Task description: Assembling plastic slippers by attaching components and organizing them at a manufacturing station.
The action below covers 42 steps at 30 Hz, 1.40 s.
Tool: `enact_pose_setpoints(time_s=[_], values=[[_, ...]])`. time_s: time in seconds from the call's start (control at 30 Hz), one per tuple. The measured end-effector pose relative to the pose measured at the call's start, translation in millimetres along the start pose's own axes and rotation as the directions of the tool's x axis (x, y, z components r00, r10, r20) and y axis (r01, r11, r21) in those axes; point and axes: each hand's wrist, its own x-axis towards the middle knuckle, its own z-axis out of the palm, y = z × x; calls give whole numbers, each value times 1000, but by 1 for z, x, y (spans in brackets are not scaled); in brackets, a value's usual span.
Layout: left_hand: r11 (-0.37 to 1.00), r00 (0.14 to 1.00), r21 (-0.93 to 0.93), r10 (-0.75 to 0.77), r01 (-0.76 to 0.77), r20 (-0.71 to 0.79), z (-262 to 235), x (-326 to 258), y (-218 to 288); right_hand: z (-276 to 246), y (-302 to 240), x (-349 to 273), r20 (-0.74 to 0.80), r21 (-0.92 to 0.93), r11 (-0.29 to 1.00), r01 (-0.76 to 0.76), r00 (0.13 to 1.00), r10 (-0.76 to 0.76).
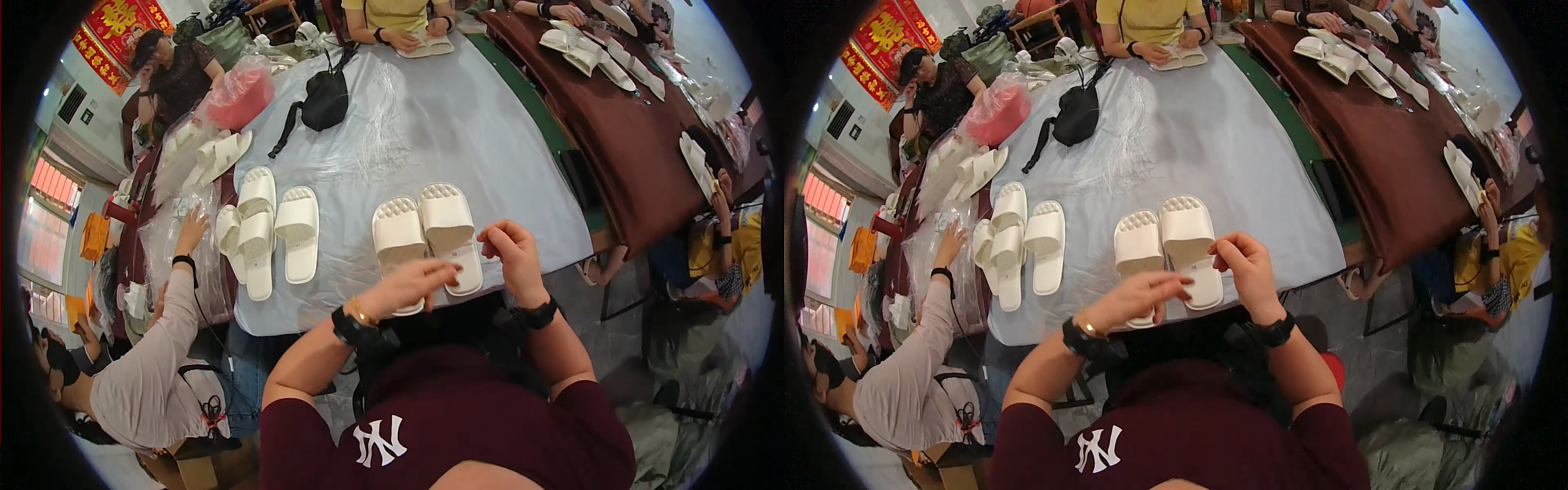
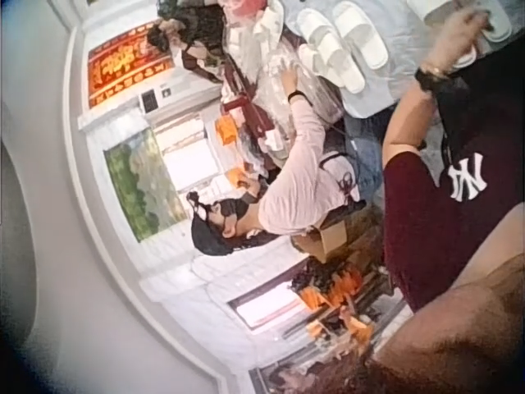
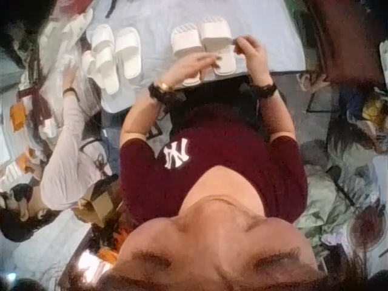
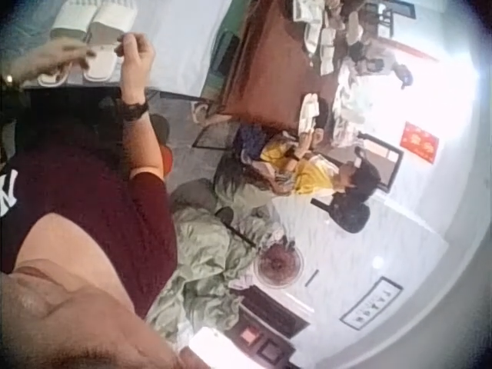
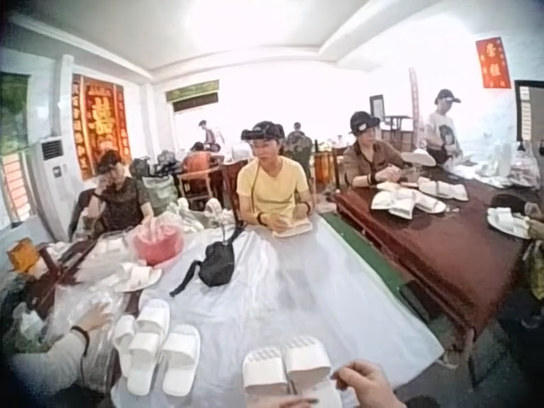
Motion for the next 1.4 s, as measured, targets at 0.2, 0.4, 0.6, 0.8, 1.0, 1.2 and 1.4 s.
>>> enact_pose_setpoints(time_s=[0.2, 0.4, 0.6, 0.8, 1.0, 1.2, 1.4], values=[[998, 998, -25, -59, 59, 3, 14, -18, -37, -3, 9, 4, -67, -52, 998, -43, 997, 40], [946, 944, 324, 119, -14, -309, 9, -32, -31, 9, 3, -26, 78, -522, 796, 308, 946, -315], [768, 912, 629, 338, -123, -234, 17, -39, -12, 31, 14, -38, 516, -587, 564, 581, 805, -291], [568, 869, 819, 443, -85, -218, 6, -66, -8, 21, 13, -41, 532, -610, 565, 556, 816, -228], [262, 837, 965, 530, -5, -139, 13, -90, 8, 6, 23, -52, 544, -631, 564, 533, 822, -168], [194, 813, 942, 571, -272, 117, 22, -82, -18, -5, 33, -66, 516, -668, 563, 487, 848, -122], [226, 796, 890, 568, -397, 211, 22, -67, -47, -11, 34, -67, 500, -689, 556, 466, 860, -101]])
